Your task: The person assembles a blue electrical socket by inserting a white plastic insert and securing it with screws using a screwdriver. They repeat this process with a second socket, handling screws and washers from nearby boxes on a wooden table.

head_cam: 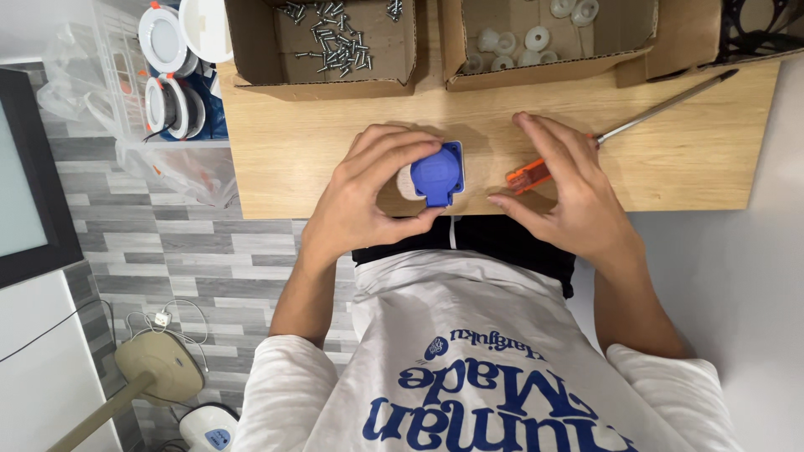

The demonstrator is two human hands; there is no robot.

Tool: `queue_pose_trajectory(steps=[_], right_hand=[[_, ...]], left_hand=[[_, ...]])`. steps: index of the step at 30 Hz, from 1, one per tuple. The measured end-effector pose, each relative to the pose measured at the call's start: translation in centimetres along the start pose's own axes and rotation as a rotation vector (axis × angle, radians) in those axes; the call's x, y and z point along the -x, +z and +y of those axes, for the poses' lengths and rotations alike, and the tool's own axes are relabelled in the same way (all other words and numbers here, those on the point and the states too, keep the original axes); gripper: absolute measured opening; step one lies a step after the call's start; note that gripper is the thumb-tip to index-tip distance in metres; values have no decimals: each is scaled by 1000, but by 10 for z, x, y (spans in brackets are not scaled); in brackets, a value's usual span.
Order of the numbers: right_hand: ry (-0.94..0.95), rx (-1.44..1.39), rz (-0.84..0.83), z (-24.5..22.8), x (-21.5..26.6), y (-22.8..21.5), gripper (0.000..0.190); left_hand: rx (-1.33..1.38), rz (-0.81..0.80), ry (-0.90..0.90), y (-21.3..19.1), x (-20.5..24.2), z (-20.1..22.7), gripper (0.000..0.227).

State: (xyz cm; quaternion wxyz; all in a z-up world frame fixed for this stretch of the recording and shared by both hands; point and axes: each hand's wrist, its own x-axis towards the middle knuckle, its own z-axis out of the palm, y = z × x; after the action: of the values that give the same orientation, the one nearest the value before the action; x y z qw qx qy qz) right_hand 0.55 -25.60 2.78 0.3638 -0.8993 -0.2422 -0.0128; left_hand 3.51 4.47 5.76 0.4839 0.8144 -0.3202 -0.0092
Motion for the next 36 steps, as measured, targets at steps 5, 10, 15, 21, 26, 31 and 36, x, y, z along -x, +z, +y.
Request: queue_pose_trajectory(steps=[5, 10, 15, 21, 26, 31, 36], right_hand=[[4, -10, -9, 0, 1, 0, 83], [2, -47, -5, -3, -2, -1, 80], [21, -33, -16, -6, -2, -4, 79], [-22, -54, 45, -13, -12, -23, 72], [-69, 12, 117, -20, -35, -61, 72], [-290, 392, 37, 23, -81, -93, 23], [-188, 1190, -39, 53, -109, -73, 20]], left_hand=[[-28, -25, -4, -1, 0, 2, 58], [-48, -42, -17, 2, 1, -3, 59], [6, -6, 0, 7, 0, -8, 55], [97, -31, -42, 21, 6, -23, 49], [65, -67, -63, 23, 9, -26, 50], [72, -47, -108, 26, 9, -27, 45], [93, -73, -148, 24, 9, -17, 47]])
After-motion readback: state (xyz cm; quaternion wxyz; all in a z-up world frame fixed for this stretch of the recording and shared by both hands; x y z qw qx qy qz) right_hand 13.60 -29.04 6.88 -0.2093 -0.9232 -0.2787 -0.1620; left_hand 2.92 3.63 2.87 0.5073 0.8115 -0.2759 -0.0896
